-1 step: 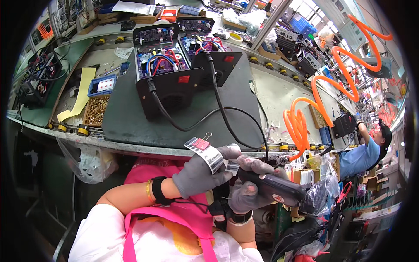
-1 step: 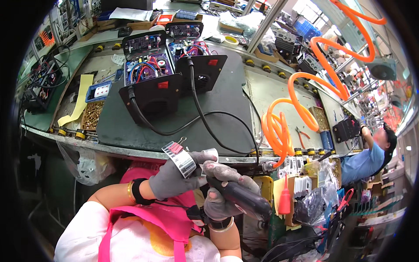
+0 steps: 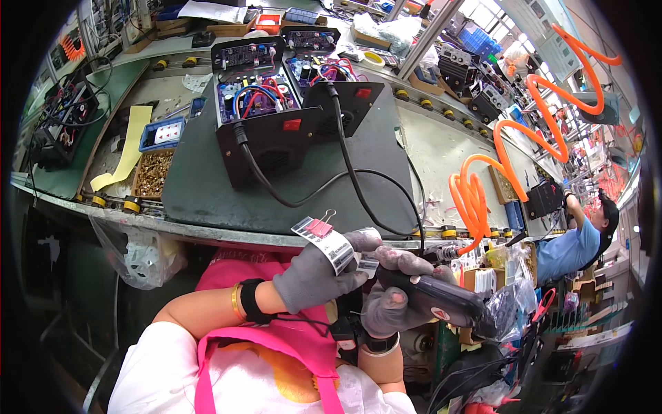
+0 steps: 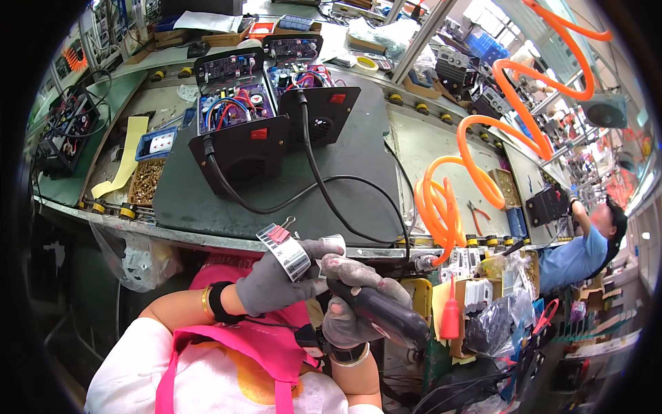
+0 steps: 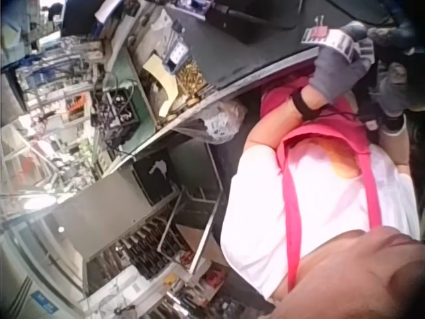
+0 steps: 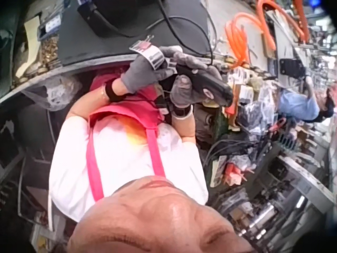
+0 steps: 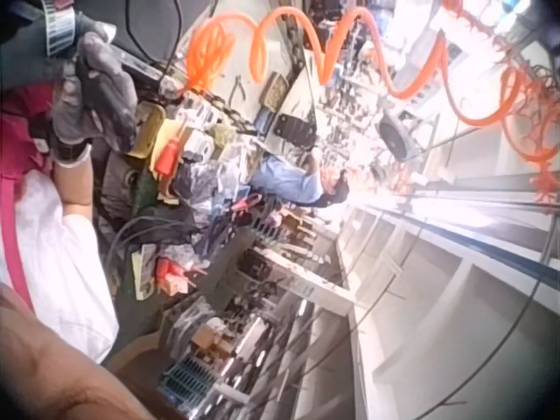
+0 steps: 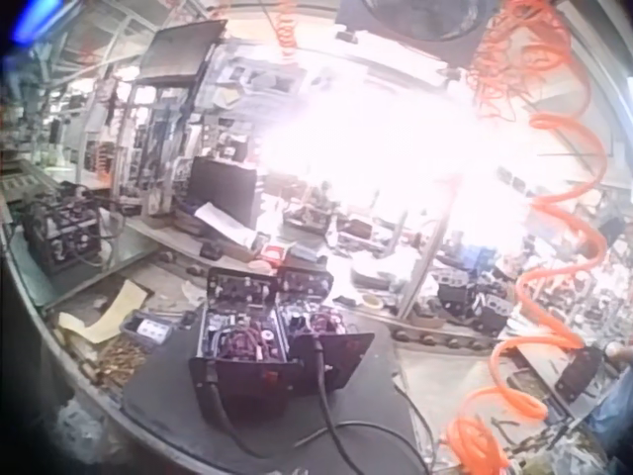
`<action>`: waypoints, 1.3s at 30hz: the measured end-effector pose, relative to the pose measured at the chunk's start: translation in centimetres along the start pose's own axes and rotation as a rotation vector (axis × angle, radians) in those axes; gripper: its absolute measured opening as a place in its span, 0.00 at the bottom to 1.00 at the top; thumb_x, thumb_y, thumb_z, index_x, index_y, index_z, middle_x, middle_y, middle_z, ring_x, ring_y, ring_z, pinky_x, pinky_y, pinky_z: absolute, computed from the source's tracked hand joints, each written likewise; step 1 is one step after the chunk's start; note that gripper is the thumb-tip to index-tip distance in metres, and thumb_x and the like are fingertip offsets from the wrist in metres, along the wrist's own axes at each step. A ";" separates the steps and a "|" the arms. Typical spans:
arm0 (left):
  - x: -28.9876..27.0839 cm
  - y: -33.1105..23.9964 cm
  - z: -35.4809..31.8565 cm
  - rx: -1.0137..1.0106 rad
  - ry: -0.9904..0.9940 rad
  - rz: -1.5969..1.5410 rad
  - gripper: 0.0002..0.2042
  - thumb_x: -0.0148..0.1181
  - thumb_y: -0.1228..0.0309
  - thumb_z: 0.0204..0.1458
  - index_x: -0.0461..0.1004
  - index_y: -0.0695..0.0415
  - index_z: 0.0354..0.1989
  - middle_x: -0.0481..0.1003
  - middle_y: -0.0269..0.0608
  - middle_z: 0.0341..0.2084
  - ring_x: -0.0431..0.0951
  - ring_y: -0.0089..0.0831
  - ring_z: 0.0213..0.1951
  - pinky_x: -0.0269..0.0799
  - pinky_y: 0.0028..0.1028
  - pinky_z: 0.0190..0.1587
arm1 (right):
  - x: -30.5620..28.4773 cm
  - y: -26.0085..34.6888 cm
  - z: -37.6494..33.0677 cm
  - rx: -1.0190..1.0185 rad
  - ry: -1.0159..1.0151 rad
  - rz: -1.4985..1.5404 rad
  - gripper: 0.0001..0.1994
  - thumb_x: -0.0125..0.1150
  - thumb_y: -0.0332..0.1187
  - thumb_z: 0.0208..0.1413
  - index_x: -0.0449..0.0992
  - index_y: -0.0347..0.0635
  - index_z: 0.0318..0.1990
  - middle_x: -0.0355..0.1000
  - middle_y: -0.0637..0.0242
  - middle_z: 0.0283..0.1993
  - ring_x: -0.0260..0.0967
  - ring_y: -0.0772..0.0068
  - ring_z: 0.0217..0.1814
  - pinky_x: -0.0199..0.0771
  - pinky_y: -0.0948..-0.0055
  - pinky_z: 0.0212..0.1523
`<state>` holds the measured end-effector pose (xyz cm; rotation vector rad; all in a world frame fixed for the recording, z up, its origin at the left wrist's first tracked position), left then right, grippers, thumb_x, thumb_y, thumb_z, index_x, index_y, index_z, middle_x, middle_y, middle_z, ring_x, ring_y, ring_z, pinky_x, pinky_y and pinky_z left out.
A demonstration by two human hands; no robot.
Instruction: Assembling, cleaning, and labeling industrial power inverter components on a production line workbench.
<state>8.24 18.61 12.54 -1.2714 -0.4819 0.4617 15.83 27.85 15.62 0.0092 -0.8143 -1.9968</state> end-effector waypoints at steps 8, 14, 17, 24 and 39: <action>0.0 -0.7 0.0 -0.105 0.052 -0.027 0.24 0.60 0.81 0.48 0.65 0.62 0.56 0.72 0.42 0.49 0.73 0.28 0.51 0.70 0.27 0.54 | 0.1 -0.5 0.4 0.019 -0.007 0.039 0.34 0.66 0.38 0.53 0.52 0.38 0.62 0.72 0.54 0.45 0.75 0.61 0.42 0.80 0.60 0.46; 0.0 -0.5 -0.4 0.000 0.025 0.223 0.23 0.60 0.79 0.49 0.65 0.62 0.55 0.73 0.42 0.46 0.74 0.28 0.48 0.70 0.27 0.51 | 0.2 -0.7 0.5 -0.033 0.044 0.073 0.33 0.68 0.36 0.52 0.54 0.42 0.62 0.72 0.55 0.47 0.75 0.61 0.41 0.79 0.56 0.45; -0.3 -0.6 -0.4 -0.027 0.013 0.018 0.23 0.60 0.79 0.49 0.66 0.62 0.55 0.73 0.42 0.46 0.75 0.29 0.48 0.70 0.27 0.50 | 0.4 -0.8 0.6 -0.022 0.039 0.060 0.33 0.68 0.36 0.52 0.55 0.44 0.61 0.72 0.53 0.45 0.75 0.61 0.41 0.78 0.54 0.44; -2.4 0.0 -1.3 -0.006 -0.062 0.134 0.26 0.63 0.81 0.47 0.66 0.59 0.57 0.72 0.35 0.41 0.73 0.23 0.43 0.70 0.26 0.47 | 0.3 -4.4 3.7 0.207 0.060 -0.121 0.27 0.65 0.28 0.52 0.57 0.41 0.56 0.73 0.54 0.41 0.73 0.64 0.40 0.76 0.65 0.44; -7.6 -3.2 -4.9 0.135 -0.319 -0.260 0.25 0.60 0.83 0.51 0.63 0.60 0.58 0.73 0.40 0.45 0.75 0.26 0.47 0.73 0.26 0.50 | -2.3 -10.9 7.8 0.161 0.412 -0.802 0.17 0.65 0.27 0.47 0.75 0.39 0.47 0.72 0.58 0.51 0.71 0.72 0.30 0.72 0.76 0.32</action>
Point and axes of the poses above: each hand's wrist, its own z-axis towards the middle knuckle, its own x-axis out of the palm, y = z × x, the point moved 4 cm from there along z, towards the middle knuckle
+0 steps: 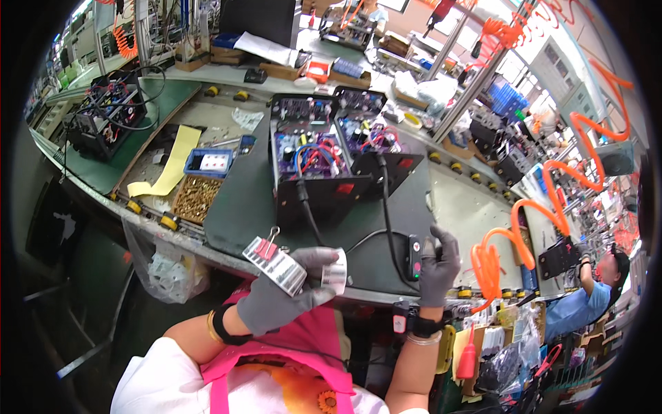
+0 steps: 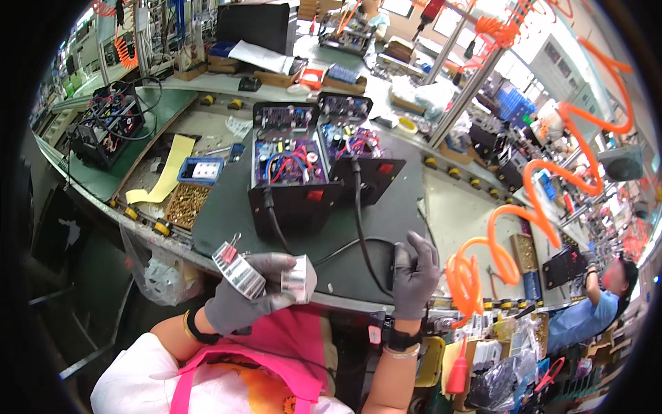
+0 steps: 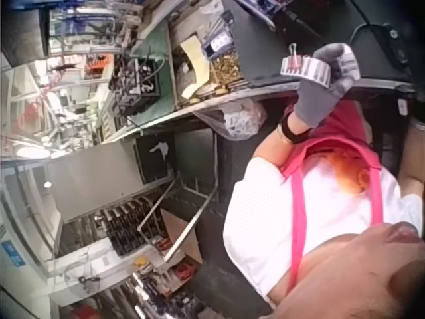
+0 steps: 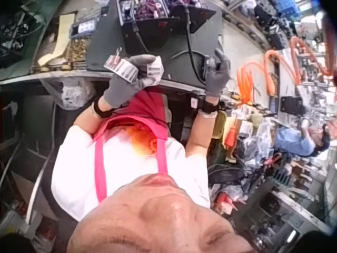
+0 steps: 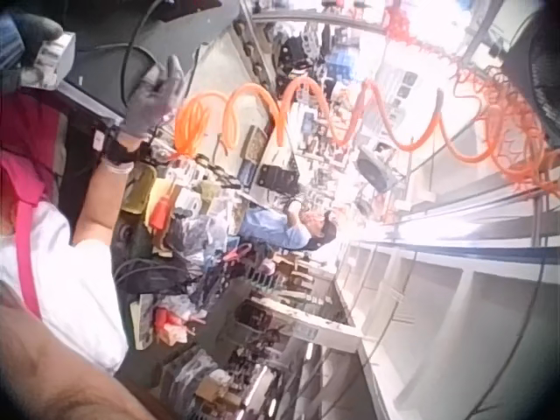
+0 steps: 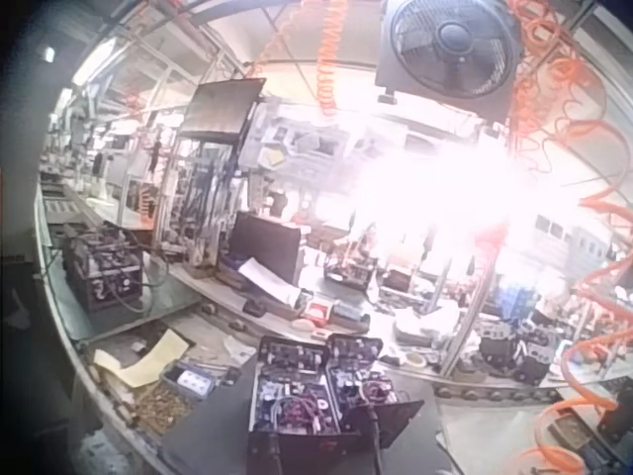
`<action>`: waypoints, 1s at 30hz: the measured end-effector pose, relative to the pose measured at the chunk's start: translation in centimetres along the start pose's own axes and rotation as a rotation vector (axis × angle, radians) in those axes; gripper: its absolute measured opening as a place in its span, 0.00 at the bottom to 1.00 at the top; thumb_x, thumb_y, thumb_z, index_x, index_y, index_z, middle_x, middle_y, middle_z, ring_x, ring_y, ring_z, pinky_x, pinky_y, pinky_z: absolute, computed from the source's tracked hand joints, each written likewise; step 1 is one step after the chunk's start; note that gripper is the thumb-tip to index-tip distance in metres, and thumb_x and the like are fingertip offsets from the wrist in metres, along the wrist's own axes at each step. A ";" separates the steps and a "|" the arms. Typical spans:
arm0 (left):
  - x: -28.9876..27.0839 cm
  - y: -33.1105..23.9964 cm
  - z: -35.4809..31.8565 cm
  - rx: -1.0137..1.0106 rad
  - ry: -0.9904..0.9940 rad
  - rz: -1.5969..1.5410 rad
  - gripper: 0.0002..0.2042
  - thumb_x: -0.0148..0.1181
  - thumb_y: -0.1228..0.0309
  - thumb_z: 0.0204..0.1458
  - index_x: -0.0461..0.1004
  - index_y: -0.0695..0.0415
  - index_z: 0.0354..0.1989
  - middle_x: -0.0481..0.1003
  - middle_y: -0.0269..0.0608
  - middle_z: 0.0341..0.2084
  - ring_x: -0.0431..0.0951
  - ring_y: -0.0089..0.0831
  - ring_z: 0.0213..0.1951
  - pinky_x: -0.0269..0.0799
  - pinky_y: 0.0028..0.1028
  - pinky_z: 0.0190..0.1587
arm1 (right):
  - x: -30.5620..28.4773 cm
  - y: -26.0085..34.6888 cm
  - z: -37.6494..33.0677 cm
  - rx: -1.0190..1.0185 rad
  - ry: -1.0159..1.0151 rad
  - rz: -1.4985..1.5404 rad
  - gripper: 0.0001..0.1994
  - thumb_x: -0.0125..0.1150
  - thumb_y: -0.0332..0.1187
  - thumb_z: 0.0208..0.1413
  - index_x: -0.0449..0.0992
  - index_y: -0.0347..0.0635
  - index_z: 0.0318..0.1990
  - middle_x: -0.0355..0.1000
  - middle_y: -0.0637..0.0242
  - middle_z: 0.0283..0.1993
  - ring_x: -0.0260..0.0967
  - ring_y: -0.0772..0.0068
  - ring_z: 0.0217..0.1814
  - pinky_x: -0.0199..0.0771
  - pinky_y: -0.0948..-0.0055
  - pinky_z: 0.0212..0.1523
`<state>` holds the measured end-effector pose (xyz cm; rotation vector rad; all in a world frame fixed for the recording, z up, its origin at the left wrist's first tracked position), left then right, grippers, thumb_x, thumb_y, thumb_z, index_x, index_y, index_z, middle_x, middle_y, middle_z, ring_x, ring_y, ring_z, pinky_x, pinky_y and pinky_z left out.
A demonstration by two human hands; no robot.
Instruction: Assembling, cleaning, and labeling industrial power inverter components on a production line workbench.
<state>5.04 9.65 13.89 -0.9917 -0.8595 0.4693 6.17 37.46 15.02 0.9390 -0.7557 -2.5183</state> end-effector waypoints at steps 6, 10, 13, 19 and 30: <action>-0.2 -1.4 0.4 0.124 -0.038 0.304 0.25 0.63 0.81 0.50 0.63 0.61 0.57 0.74 0.40 0.45 0.76 0.27 0.47 0.73 0.26 0.50 | 4.5 12.4 -2.4 -0.072 0.643 0.819 0.22 0.64 0.25 0.48 0.71 0.34 0.54 0.66 0.50 0.60 0.71 0.73 0.49 0.73 0.77 0.44; -0.2 -1.4 0.5 0.189 -0.049 0.308 0.25 0.66 0.78 0.49 0.64 0.62 0.55 0.73 0.42 0.47 0.76 0.27 0.47 0.73 0.27 0.50 | 5.9 10.5 -4.5 0.137 0.686 1.036 0.23 0.65 0.29 0.50 0.71 0.31 0.54 0.69 0.51 0.54 0.70 0.70 0.53 0.70 0.74 0.51; -0.3 -1.4 0.7 0.177 -0.086 0.353 0.25 0.68 0.77 0.47 0.64 0.62 0.54 0.73 0.41 0.45 0.76 0.26 0.46 0.73 0.27 0.49 | 5.3 11.3 -4.4 0.069 0.591 0.860 0.18 0.64 0.26 0.51 0.74 0.32 0.50 0.72 0.54 0.48 0.71 0.67 0.50 0.71 0.73 0.49; 0.2 -0.4 2.3 0.149 -0.141 0.233 0.25 0.66 0.81 0.46 0.65 0.60 0.54 0.73 0.38 0.42 0.76 0.24 0.44 0.74 0.24 0.46 | 4.6 11.8 -3.9 -0.007 0.337 0.705 0.13 0.62 0.24 0.51 0.77 0.34 0.45 0.74 0.57 0.43 0.73 0.65 0.47 0.72 0.73 0.47; -0.2 0.8 2.5 0.130 -0.157 0.146 0.25 0.58 0.82 0.52 0.59 0.59 0.59 0.75 0.43 0.40 0.77 0.25 0.40 0.74 0.24 0.43 | 9.1 7.2 -2.7 0.365 0.263 0.983 0.06 0.59 0.25 0.57 0.76 0.32 0.39 0.74 0.70 0.34 0.68 0.84 0.36 0.70 0.81 0.37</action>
Point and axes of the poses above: each hand's wrist, its own z-axis towards the middle knuckle, its own x-axis out of the palm, y = z × x, the point moved 4 cm from there along z, towards the middle knuckle
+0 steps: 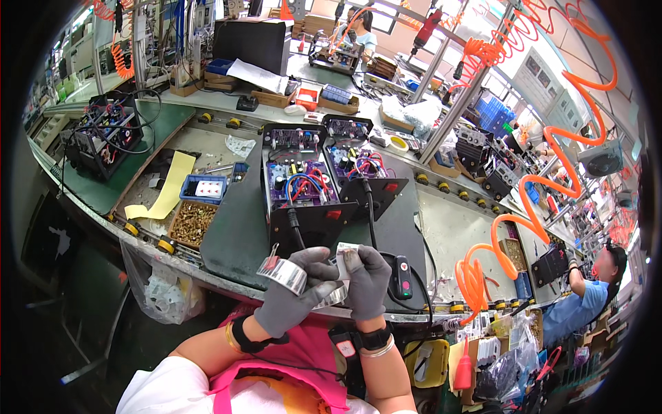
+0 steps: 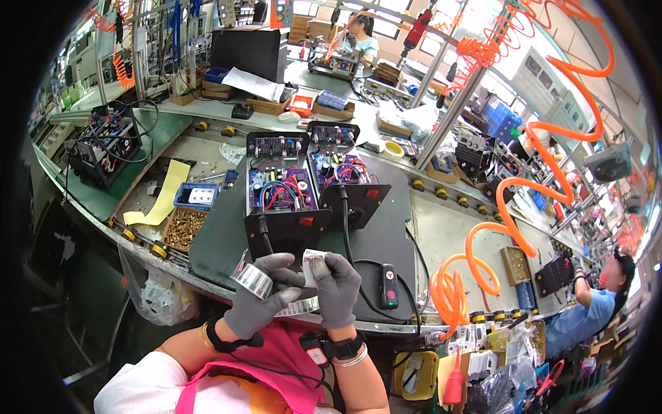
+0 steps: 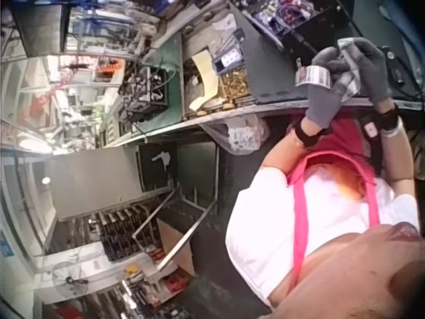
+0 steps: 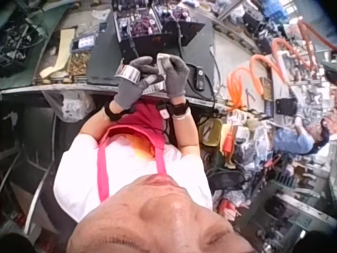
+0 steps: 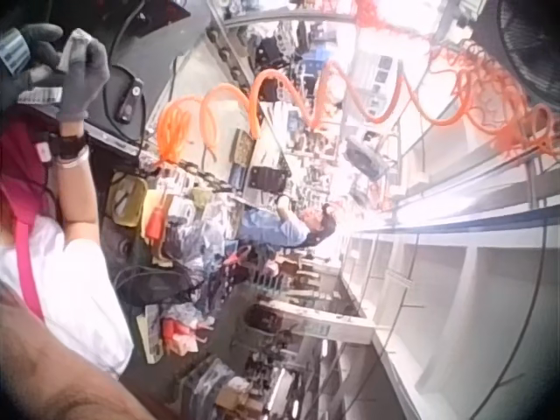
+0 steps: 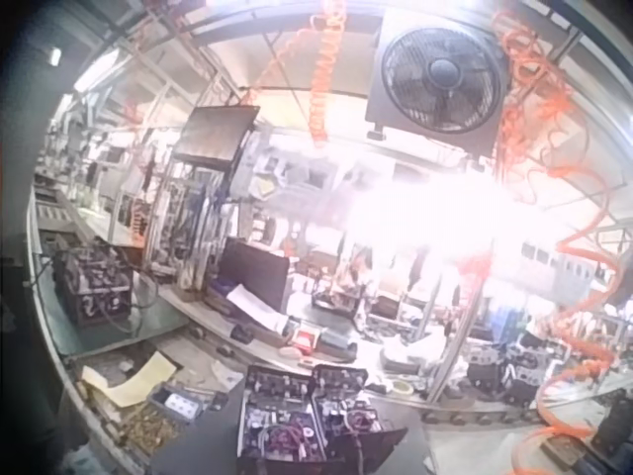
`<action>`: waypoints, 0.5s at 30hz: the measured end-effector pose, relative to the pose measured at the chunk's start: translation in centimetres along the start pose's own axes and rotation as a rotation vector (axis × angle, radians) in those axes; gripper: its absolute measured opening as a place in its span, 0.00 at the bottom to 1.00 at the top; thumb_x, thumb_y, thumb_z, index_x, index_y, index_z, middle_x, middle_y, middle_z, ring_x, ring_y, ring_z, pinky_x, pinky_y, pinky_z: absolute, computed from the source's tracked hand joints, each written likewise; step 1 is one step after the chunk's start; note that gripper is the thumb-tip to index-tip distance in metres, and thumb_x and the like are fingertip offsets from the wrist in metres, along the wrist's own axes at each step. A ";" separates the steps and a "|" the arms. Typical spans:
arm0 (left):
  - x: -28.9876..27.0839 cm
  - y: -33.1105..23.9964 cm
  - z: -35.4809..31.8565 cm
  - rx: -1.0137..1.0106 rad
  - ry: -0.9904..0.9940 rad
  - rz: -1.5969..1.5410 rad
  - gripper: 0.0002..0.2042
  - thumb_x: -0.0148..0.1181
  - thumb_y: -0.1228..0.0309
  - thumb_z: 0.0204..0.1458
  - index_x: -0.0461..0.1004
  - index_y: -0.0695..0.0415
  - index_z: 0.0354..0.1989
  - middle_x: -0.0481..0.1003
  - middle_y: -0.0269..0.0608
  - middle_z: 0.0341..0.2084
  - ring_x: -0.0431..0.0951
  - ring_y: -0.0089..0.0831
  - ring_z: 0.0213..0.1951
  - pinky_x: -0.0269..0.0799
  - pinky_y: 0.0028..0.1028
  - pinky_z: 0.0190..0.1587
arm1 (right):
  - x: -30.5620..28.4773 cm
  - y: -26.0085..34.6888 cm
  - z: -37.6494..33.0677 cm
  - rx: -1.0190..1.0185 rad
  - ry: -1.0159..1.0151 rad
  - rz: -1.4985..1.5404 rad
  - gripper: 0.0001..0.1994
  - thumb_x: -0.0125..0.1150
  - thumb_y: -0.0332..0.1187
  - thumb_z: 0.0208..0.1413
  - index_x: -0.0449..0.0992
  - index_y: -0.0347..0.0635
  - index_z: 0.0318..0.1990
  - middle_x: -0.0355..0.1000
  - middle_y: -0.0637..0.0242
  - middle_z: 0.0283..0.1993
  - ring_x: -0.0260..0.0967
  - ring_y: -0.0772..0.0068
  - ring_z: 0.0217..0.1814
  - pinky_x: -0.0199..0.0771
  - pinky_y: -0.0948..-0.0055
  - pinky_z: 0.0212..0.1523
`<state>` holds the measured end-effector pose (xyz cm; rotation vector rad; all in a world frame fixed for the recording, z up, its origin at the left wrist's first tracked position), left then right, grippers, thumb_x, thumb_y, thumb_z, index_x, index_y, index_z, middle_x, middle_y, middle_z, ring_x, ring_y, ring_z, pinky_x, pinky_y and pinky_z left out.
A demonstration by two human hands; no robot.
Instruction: Assembling, cleaning, and labeling industrial power inverter components on a production line workbench.
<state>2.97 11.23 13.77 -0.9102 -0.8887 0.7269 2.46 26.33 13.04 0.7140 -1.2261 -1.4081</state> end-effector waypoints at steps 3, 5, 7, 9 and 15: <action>-1.4 0.6 -1.1 -0.005 -0.006 0.055 0.22 0.57 0.79 0.53 0.61 0.59 0.57 0.76 0.46 0.40 0.77 0.26 0.41 0.74 0.25 0.44 | 0.4 -1.1 1.5 0.030 0.008 -0.002 0.08 0.58 0.28 0.59 0.76 0.32 0.42 0.75 0.69 0.35 0.69 0.83 0.36 0.71 0.81 0.37; -1.8 0.4 -2.1 -0.034 -0.028 0.078 0.21 0.57 0.80 0.54 0.61 0.59 0.56 0.76 0.46 0.39 0.77 0.26 0.40 0.74 0.25 0.45 | 0.8 -1.4 2.3 0.057 0.062 -0.009 0.08 0.56 0.28 0.60 0.76 0.33 0.42 0.75 0.68 0.36 0.70 0.82 0.36 0.72 0.80 0.37; -1.9 0.6 -3.1 -0.066 -0.042 -0.014 0.21 0.57 0.81 0.53 0.61 0.59 0.56 0.77 0.46 0.39 0.78 0.26 0.39 0.74 0.25 0.45 | 1.5 -1.6 2.8 0.066 0.117 -0.028 0.09 0.54 0.29 0.61 0.75 0.34 0.44 0.75 0.68 0.36 0.72 0.81 0.36 0.74 0.80 0.38; -2.0 1.5 -4.2 -0.024 -0.008 0.025 0.21 0.57 0.82 0.53 0.62 0.60 0.56 0.77 0.44 0.38 0.78 0.25 0.40 0.74 0.24 0.45 | 1.9 -2.3 3.5 0.082 0.129 -0.033 0.09 0.54 0.29 0.61 0.75 0.34 0.44 0.75 0.68 0.36 0.71 0.81 0.36 0.73 0.80 0.38; -1.0 1.6 -5.4 0.028 0.165 0.014 0.21 0.55 0.83 0.55 0.62 0.61 0.57 0.77 0.44 0.40 0.78 0.25 0.43 0.74 0.25 0.47 | 3.7 -2.3 5.2 0.078 0.148 -0.071 0.10 0.58 0.30 0.58 0.77 0.31 0.42 0.75 0.68 0.34 0.69 0.83 0.34 0.70 0.81 0.35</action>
Point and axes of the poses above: each hand's wrist, its own z-axis towards the middle knuckle, its own x-axis out of the palm, y = z × x, the point moved 4 cm from there along z, towards the middle knuckle
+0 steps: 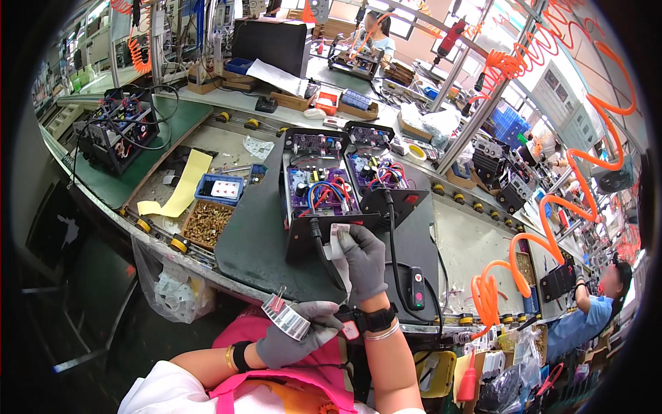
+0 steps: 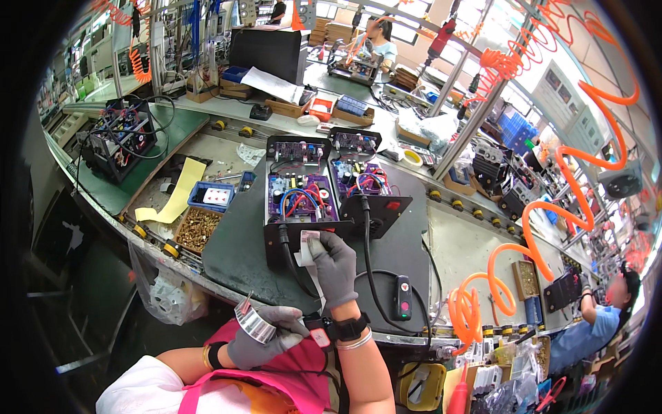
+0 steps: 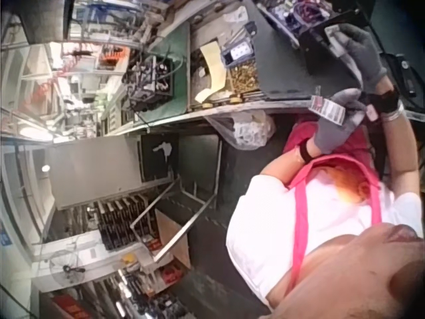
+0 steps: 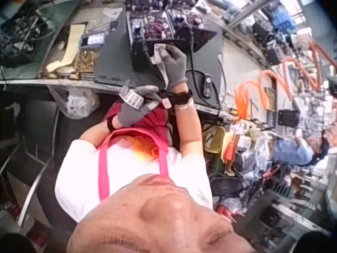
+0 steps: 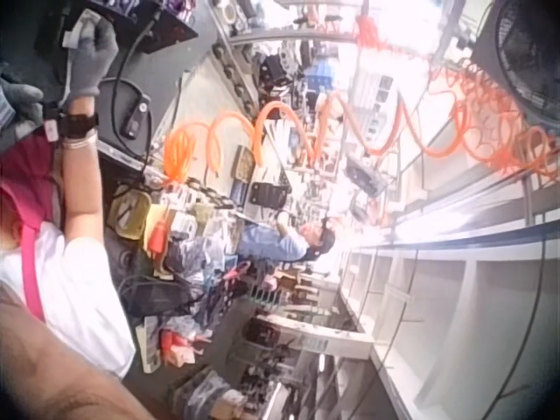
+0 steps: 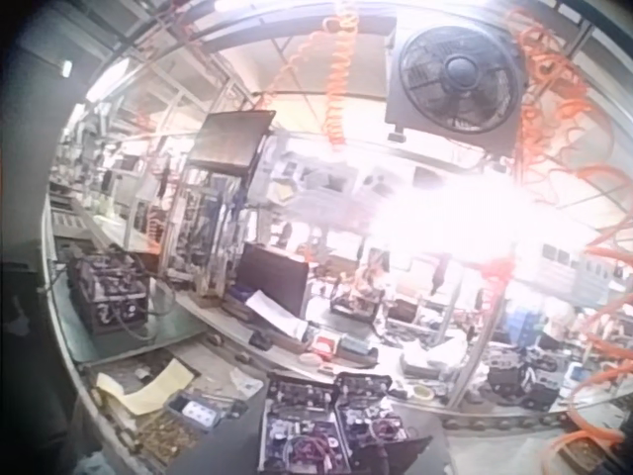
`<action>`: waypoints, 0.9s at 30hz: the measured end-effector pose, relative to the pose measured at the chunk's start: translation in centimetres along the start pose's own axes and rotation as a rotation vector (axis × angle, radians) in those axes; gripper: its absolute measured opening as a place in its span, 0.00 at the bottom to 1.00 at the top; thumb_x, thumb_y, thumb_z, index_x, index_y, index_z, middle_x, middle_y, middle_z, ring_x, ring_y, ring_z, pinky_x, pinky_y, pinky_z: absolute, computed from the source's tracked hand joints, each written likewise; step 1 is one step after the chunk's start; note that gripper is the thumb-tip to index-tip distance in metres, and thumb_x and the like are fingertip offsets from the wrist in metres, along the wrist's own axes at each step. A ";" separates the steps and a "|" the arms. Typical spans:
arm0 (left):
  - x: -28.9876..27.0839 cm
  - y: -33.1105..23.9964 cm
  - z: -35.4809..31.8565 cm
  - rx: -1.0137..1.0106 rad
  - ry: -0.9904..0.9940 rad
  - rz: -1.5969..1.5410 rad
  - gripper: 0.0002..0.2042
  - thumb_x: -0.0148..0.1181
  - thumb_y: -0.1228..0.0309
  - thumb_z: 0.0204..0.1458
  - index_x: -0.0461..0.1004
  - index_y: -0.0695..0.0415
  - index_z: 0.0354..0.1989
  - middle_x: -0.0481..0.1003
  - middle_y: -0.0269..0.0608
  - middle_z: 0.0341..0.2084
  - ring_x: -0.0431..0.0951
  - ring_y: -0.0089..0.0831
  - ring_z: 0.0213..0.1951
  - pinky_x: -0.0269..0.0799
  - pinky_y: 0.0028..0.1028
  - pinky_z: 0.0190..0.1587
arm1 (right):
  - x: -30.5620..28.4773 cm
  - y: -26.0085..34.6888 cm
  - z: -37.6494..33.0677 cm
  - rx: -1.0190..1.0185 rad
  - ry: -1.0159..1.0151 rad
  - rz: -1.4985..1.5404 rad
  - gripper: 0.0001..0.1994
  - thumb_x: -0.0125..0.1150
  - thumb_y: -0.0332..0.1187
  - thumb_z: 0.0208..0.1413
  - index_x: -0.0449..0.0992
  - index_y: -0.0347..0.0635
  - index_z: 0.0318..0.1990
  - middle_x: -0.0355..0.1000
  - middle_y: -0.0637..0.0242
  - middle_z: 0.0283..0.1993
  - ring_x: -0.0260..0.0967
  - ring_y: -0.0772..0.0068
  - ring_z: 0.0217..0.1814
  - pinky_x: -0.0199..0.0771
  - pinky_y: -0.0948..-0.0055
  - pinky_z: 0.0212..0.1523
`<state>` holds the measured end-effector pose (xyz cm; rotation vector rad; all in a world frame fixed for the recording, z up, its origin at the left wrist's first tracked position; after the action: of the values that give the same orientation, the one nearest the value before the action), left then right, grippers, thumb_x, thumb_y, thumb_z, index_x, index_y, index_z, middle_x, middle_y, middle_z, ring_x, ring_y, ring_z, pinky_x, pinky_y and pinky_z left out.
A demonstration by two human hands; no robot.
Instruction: Assembling, cleaning, and labeling industrial power inverter components on a production line workbench.
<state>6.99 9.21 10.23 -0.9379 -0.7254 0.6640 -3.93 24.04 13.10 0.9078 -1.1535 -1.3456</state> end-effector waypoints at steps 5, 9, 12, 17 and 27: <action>0.3 -0.6 0.0 0.072 0.012 -0.054 0.20 0.55 0.84 0.55 0.63 0.61 0.57 0.77 0.46 0.41 0.78 0.27 0.45 0.74 0.24 0.48 | 0.7 0.1 -0.1 0.038 -0.023 0.020 0.11 0.59 0.33 0.59 0.78 0.32 0.40 0.75 0.68 0.30 0.69 0.84 0.29 0.70 0.82 0.29; 0.3 -0.5 -0.2 0.069 -0.002 -0.152 0.19 0.55 0.84 0.54 0.65 0.61 0.56 0.77 0.47 0.42 0.78 0.29 0.46 0.75 0.25 0.48 | 0.8 0.2 0.2 0.057 -0.045 0.045 0.12 0.61 0.36 0.58 0.78 0.32 0.39 0.74 0.67 0.29 0.70 0.83 0.27 0.71 0.81 0.24; 0.4 -0.7 0.0 0.066 -0.020 -0.104 0.19 0.56 0.84 0.54 0.65 0.62 0.55 0.78 0.45 0.41 0.79 0.28 0.44 0.75 0.25 0.47 | 0.6 0.1 0.3 0.074 -0.048 0.015 0.13 0.61 0.36 0.58 0.77 0.32 0.39 0.74 0.67 0.29 0.71 0.81 0.26 0.72 0.81 0.22; 0.0 0.2 -0.5 0.019 -0.035 -0.019 0.19 0.58 0.82 0.53 0.66 0.64 0.54 0.78 0.43 0.37 0.79 0.26 0.41 0.75 0.25 0.46 | 0.5 0.4 0.4 0.079 -0.042 0.006 0.13 0.60 0.35 0.57 0.77 0.32 0.40 0.75 0.66 0.30 0.71 0.81 0.27 0.73 0.80 0.23; 0.0 0.0 -1.0 0.037 -0.026 0.028 0.19 0.58 0.81 0.54 0.64 0.63 0.55 0.77 0.43 0.40 0.78 0.26 0.43 0.75 0.25 0.47 | 1.0 0.3 0.5 0.014 -0.083 -0.026 0.12 0.59 0.33 0.57 0.79 0.31 0.38 0.75 0.66 0.29 0.70 0.82 0.26 0.70 0.81 0.23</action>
<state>7.74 8.75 9.84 -0.9083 -0.7221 0.7132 -4.47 23.15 13.64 0.8864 -1.2194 -1.4092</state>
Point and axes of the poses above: each hand's wrist, its own z-axis towards the middle knuckle, its own x-axis out of the palm, y = z × x, the point moved 4 cm from there along z, towards the middle knuckle
